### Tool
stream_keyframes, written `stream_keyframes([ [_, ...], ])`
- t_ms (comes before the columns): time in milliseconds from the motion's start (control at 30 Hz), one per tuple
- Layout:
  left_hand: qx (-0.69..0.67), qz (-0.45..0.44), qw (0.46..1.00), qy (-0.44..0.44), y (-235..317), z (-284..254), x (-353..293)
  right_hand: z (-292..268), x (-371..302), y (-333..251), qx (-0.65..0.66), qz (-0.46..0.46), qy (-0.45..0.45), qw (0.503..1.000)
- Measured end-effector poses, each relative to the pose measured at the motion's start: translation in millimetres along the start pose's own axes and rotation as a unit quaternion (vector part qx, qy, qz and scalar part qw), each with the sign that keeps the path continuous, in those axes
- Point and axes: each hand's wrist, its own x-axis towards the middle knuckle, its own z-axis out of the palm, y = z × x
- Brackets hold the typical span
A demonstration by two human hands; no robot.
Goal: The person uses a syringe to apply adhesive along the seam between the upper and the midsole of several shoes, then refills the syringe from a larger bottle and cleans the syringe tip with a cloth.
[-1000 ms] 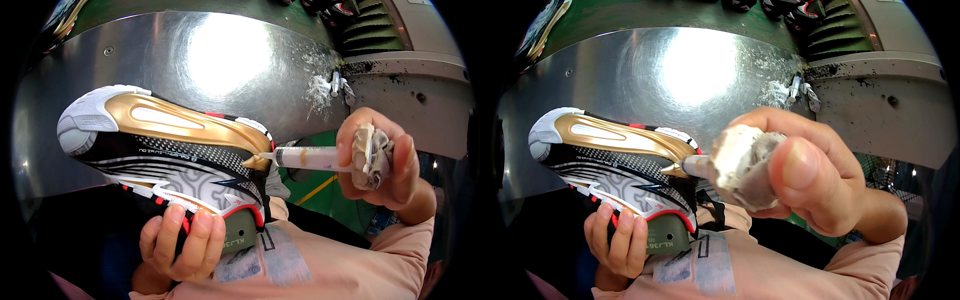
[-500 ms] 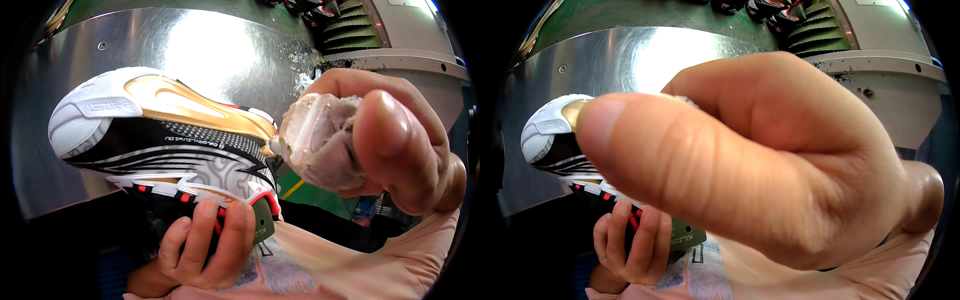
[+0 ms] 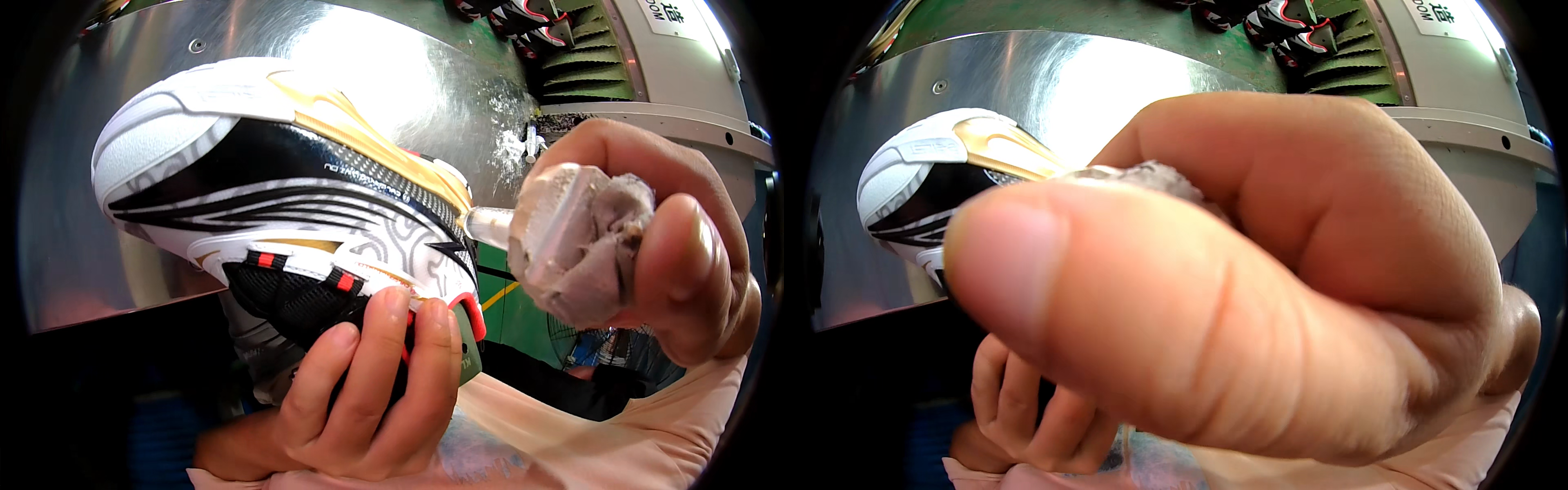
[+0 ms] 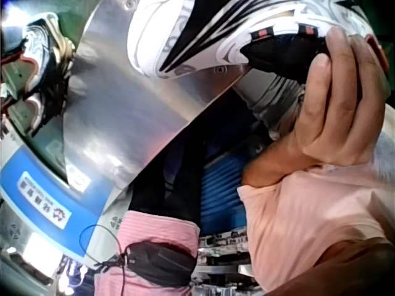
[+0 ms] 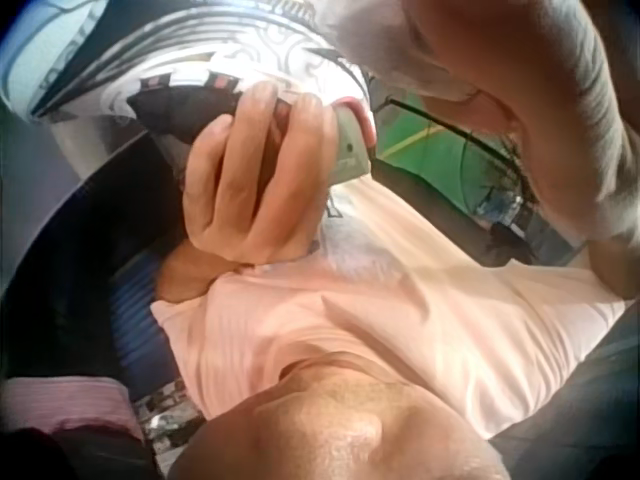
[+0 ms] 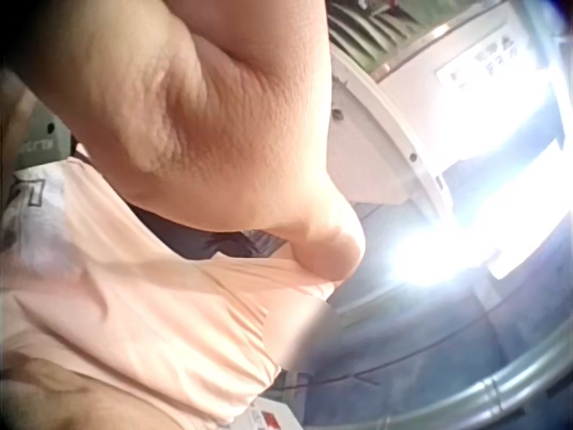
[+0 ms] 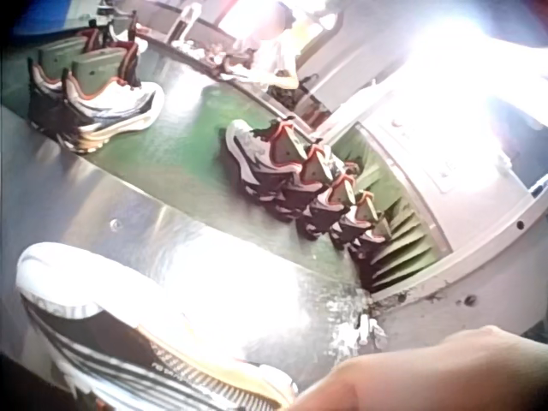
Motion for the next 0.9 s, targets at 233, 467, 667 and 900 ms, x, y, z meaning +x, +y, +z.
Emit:
stream_keyframes([
  [233,-0.102,-0.167,0.965,-0.172,13.3,-29.8,35.8,0.3,6.1,24.4,-0.021,-0.096,-0.017,0.995],
  [467,-0.025,-0.067,0.992,-0.104,8.0,-16.8,17.7,-1.1,40.5,109.2,0.064,-0.424,-0.207,0.879],
  [667,-0.026,0.020,0.967,-0.254,-9.0,-22.3,22.9,16.9,58.9,136.4,0.083,-0.536,-0.310,0.781],
  [900,-0.016,-0.062,0.975,-0.212,-3.0,-33.1,27.0,24.5,70.2,139.7,0.101,-0.588,-0.328,0.732],
])
